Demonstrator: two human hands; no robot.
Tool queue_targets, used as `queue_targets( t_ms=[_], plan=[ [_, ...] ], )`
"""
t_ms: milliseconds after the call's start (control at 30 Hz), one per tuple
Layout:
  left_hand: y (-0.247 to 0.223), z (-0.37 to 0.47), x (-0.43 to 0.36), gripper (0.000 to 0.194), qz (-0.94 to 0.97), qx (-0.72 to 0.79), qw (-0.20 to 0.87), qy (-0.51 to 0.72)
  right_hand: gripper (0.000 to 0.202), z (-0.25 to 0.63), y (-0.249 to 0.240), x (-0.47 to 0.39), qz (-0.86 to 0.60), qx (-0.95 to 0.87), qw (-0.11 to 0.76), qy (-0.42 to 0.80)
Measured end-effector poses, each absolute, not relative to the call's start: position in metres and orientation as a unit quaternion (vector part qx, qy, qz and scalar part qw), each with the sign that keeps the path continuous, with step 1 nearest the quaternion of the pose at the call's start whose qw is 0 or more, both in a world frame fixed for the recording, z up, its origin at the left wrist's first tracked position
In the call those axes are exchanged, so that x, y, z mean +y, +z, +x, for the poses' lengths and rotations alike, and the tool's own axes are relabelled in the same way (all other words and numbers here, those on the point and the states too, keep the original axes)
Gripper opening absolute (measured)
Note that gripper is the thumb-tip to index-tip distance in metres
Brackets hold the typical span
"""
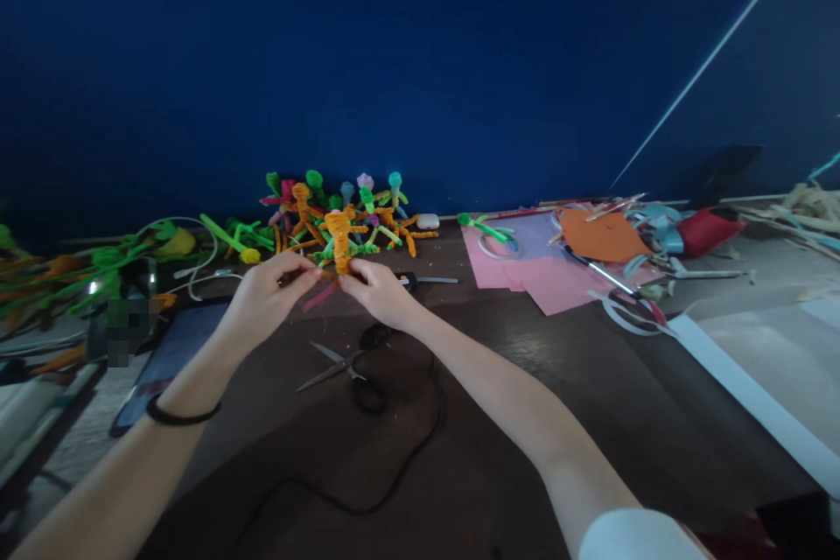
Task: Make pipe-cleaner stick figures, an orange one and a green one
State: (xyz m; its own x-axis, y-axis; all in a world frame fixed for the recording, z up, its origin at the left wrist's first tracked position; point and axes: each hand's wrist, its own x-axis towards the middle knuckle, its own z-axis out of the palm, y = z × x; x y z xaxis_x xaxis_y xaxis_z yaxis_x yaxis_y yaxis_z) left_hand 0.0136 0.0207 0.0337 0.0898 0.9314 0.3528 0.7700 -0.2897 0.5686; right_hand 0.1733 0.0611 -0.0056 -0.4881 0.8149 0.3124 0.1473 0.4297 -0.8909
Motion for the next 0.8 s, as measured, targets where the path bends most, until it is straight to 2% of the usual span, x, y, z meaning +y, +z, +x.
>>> queue_targets(
  t_ms=[200,400,500,667,800],
  plan=[
    [0.045,0.020,0.008,0.024,0.742,0.594,0.132,0.282,0.024,0.173,-0.011,0.065,-0.379,-0.752,0.417,0.341],
    [0.044,0.034,-0.001,0.027,0.739,0.607,0.148,0.250,0.023,0.172,-0.014,0.065,-0.396,-0.715,0.460,0.346],
    [0.036,0.040,-0.003,0.028,0.734,0.604,0.171,0.260,0.023,0.169,-0.017,0.068,-0.389,-0.675,0.488,0.393],
    [0.019,0.046,-0.001,0.029,0.713,0.594,0.206,0.310,0.024,0.167,-0.015,0.068,-0.338,-0.570,0.511,0.548],
    [0.011,0.045,0.008,0.021,0.657,0.589,0.297,0.365,0.022,0.168,-0.007,0.064,-0.315,-0.513,0.501,0.622]
  ],
)
